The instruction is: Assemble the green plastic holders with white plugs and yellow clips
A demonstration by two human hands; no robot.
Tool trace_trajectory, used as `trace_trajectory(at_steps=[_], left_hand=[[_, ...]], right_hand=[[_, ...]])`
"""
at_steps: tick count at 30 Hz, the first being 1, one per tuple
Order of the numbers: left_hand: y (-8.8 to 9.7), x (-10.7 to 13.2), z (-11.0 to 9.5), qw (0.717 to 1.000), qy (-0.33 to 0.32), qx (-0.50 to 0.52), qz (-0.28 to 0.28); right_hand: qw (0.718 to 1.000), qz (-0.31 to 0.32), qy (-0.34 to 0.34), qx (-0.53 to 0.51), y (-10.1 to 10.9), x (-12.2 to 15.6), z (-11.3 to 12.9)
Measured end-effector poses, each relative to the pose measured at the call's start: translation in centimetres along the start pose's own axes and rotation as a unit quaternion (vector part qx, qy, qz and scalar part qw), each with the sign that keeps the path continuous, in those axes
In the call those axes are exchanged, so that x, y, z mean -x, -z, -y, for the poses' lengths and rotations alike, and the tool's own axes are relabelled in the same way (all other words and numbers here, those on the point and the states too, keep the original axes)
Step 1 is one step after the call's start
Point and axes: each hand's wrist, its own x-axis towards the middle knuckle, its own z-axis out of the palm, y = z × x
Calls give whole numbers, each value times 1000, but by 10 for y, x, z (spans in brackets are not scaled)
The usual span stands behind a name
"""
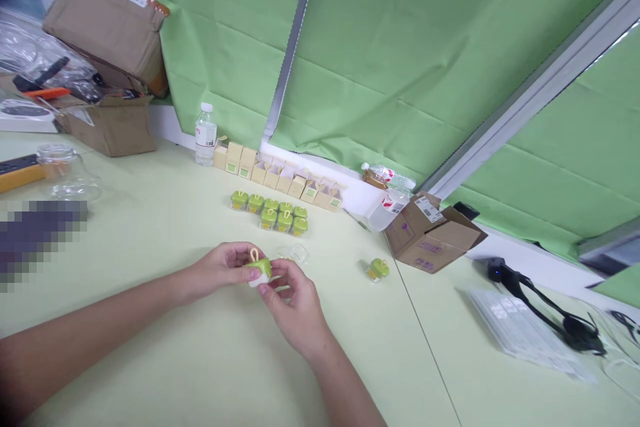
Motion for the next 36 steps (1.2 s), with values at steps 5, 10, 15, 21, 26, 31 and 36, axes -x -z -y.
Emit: trace_trajectory(at_steps=[5, 10, 15, 21, 26, 31, 36], left_hand=[[1, -1, -1, 1000, 13, 24, 13], [0, -1, -1, 997, 62, 51, 13], [-3, 3, -3, 995, 75, 57, 32], [-1, 0, 1, 997, 63, -3, 35], [-2, 3, 7, 994, 14, -72, 87], [-6, 7, 8, 982, -33, -161, 98], [-6, 5, 3, 974, -55, -201, 88]], right_hand=[[1000, 6, -6, -2, 0, 1, 0], [1000, 4, -8, 4, -2, 0, 0], [1000, -4, -8, 10, -1, -2, -1], [997, -14, -38, -61, 4, -5, -3], [998, -3, -38, -59, 6, -5, 5], [1000, 7, -13, -25, 1, -4, 6], [999, -48, -2, -18, 4, -4, -2]])
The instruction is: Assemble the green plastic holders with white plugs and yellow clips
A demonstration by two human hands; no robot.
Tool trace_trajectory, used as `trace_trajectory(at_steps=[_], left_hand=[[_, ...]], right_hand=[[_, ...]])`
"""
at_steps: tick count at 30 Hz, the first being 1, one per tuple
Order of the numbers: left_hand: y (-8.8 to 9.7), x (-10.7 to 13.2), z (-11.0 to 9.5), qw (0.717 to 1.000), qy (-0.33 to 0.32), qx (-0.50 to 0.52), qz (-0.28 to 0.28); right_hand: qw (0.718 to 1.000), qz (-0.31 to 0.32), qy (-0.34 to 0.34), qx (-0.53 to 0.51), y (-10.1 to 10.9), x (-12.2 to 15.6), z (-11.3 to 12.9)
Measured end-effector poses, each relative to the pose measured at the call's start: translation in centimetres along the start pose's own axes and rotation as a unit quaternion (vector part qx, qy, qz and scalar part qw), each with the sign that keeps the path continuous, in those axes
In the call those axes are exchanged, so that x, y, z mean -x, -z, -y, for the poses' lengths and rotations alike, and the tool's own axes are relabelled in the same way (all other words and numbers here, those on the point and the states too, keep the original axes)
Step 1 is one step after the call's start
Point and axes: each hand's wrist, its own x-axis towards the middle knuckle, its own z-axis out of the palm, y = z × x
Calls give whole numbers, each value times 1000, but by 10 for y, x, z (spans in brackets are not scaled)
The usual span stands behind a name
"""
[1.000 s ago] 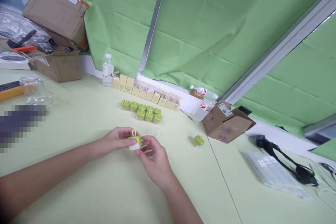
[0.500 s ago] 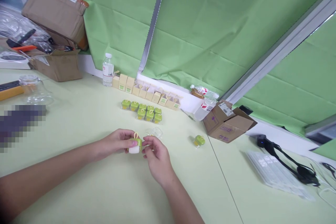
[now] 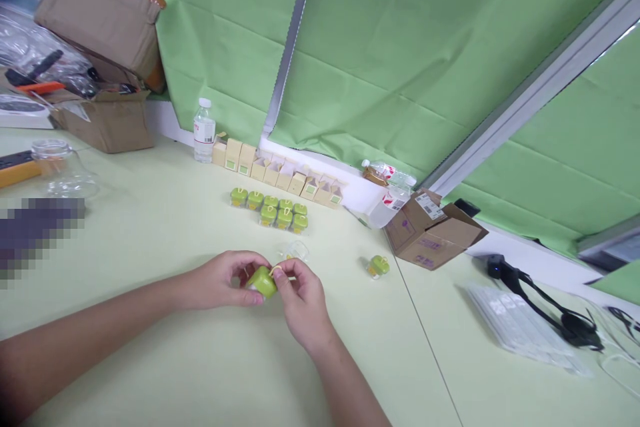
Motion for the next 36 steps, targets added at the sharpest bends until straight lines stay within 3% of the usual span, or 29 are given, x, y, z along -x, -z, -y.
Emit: trace_trajectory(at_steps=[4, 7, 10, 15, 21, 30, 36], left_hand=[[2, 0, 4, 999, 4, -16, -30], [1, 0, 12, 998, 26, -36, -54], [-1, -1, 16, 996, 46, -61, -50], [-3, -1, 14, 995, 52, -82, -34], [-2, 0, 11, 994, 50, -88, -31], [-2, 1, 9, 994, 55, -86, -30], [-2, 1, 8, 994, 54, -84, -34]], right_hand=[[991, -112, 47, 58, 13, -5, -4], [965, -230, 61, 112, 27, -13, -4], [939, -289, 71, 174, 37, -22, -5], [910, -250, 108, 313, 35, -37, -12], [896, -206, 134, 371, 29, -44, -20], [901, -152, 117, 389, 30, -45, -32], [934, -145, 49, 323, 29, -45, -35]])
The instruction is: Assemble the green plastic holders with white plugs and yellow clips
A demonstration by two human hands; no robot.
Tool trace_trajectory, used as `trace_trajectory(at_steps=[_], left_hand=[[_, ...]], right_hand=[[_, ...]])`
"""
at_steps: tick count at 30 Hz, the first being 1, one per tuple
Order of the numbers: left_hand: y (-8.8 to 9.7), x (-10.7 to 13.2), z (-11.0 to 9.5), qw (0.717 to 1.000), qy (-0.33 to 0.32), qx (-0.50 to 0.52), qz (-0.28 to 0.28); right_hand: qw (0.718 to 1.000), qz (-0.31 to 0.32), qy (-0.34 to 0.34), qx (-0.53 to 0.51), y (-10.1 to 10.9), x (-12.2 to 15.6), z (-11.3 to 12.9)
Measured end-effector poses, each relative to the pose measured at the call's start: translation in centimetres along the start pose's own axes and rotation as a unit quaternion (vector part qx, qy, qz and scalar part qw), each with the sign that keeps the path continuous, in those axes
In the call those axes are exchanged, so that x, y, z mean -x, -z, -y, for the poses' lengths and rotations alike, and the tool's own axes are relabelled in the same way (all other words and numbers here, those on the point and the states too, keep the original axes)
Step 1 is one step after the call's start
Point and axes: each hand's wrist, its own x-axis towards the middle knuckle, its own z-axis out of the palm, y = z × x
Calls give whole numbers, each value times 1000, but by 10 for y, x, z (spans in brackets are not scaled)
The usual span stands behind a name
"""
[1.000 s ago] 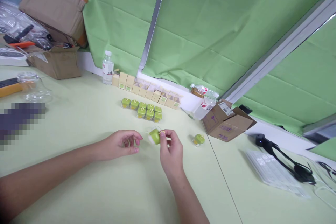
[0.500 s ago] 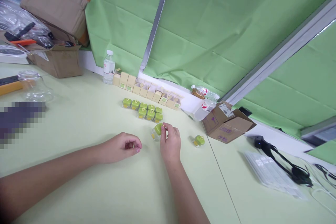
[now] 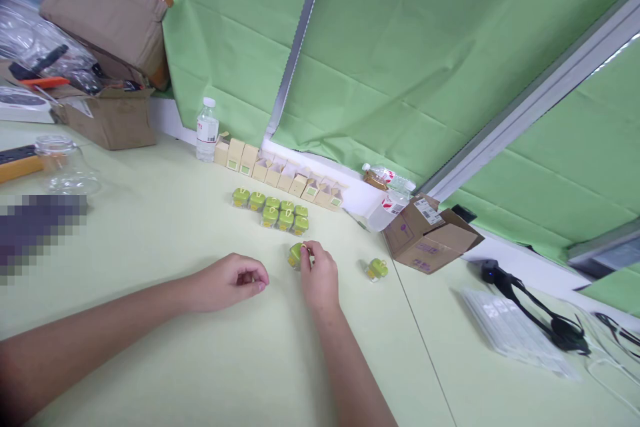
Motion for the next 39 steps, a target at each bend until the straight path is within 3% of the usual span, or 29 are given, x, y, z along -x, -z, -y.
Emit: trace_trajectory(at_steps=[7, 13, 16, 19, 22, 25, 27, 32, 39], left_hand=[[1, 0, 1, 1000, -1, 5, 0], [0, -1, 3, 1000, 2, 0, 1], [1, -2, 3, 1000, 0, -4, -2], [3, -1, 3, 1000, 2, -6, -2], [4, 0, 4, 1000, 7, -4, 3], [4, 0, 5, 1000, 5, -5, 6], [4, -1, 5, 1000, 4, -6, 6], [4, 0, 4, 1000, 9, -5, 8], [7, 0, 2, 1000, 12, 2, 12]], right_hand=[[997, 13, -35, -65, 0, 6, 6], [997, 31, 2, -71, -2, 7, 2], [999, 20, 14, -36, 9, 2, -5], [999, -13, -16, 28, 42, -6, -19], [987, -49, -94, 124, 94, -9, -44], [957, 12, -169, 234, 140, -7, -77], [937, 47, -223, 266, 157, -4, -98], [939, 37, -226, 257, 155, -3, -132], [946, 18, -220, 239, 143, -8, -147]])
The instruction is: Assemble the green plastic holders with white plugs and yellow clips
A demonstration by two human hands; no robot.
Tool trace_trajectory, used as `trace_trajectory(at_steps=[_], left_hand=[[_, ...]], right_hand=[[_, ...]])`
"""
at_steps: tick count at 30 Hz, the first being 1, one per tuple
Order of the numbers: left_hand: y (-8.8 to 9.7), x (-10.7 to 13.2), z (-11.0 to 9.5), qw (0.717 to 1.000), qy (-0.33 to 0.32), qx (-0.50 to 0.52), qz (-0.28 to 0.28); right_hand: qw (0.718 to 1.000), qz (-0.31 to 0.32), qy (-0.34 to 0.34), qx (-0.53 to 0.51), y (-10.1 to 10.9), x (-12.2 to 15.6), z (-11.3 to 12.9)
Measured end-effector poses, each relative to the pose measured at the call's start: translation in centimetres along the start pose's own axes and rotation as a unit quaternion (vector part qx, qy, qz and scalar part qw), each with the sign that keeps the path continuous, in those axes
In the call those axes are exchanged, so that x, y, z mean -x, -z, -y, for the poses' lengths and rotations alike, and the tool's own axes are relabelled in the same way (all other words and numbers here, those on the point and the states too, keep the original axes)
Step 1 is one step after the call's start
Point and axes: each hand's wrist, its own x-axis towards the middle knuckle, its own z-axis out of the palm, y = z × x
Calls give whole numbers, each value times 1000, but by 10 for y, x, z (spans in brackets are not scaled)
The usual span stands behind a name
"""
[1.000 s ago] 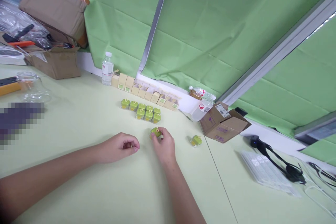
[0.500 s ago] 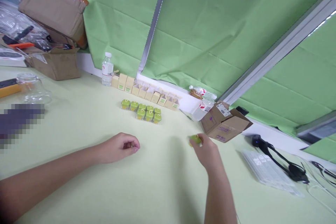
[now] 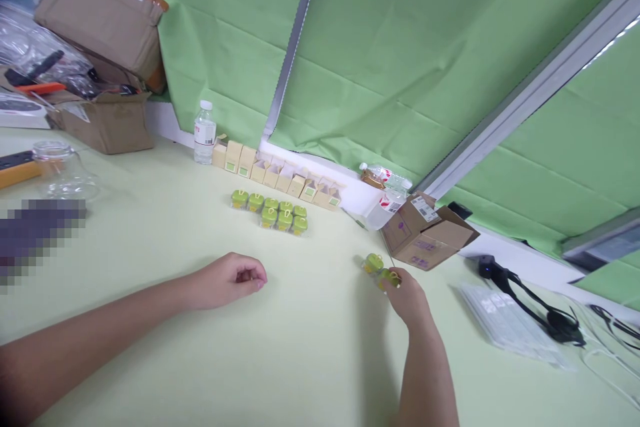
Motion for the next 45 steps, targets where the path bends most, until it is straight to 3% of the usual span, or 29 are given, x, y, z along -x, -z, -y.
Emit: trace_trajectory(at_steps=[4, 6, 9, 11, 13, 16, 19, 26, 29, 34, 40, 42, 45], left_hand=[[-1, -1, 2, 1000, -2, -4, -2], [-2, -3, 4, 1000, -8, -14, -12], [1, -6, 8, 996, -28, -52, -72], [4, -8, 9, 988, -34, -80, -126], [8, -10, 12, 980, -25, -99, -171], [14, -15, 15, 963, -5, -139, -229], [21, -30, 19, 940, -17, -210, -270], [50, -100, 16, 915, -57, -294, -271], [59, -114, 12, 915, -61, -312, -248], [53, -86, 4, 930, -92, -305, -185], [8, -31, -12, 955, -120, -244, -117], [-7, -20, -13, 968, -141, -182, -102], [-20, -10, -9, 970, -161, -135, -126]], right_hand=[[999, -32, -7, -6, 3, 1, 3], [997, -76, -9, -13, 10, 5, 12], [976, -196, -15, -94, 15, 17, 40], [959, -228, 3, -169, 7, 29, 67], [957, -190, 72, -209, -11, 44, 96], [946, -105, 228, -207, -45, 66, 134], [922, -46, 320, -211, -67, 78, 152], [922, -35, 304, -239, -67, 76, 142], [924, -32, 291, -244, -66, 72, 140], [919, -1, 307, -247, -66, 84, 153], [879, 132, 341, -305, -64, 117, 177], [861, 144, 351, -339, -64, 122, 182], [854, 135, 361, -350, -65, 123, 186]])
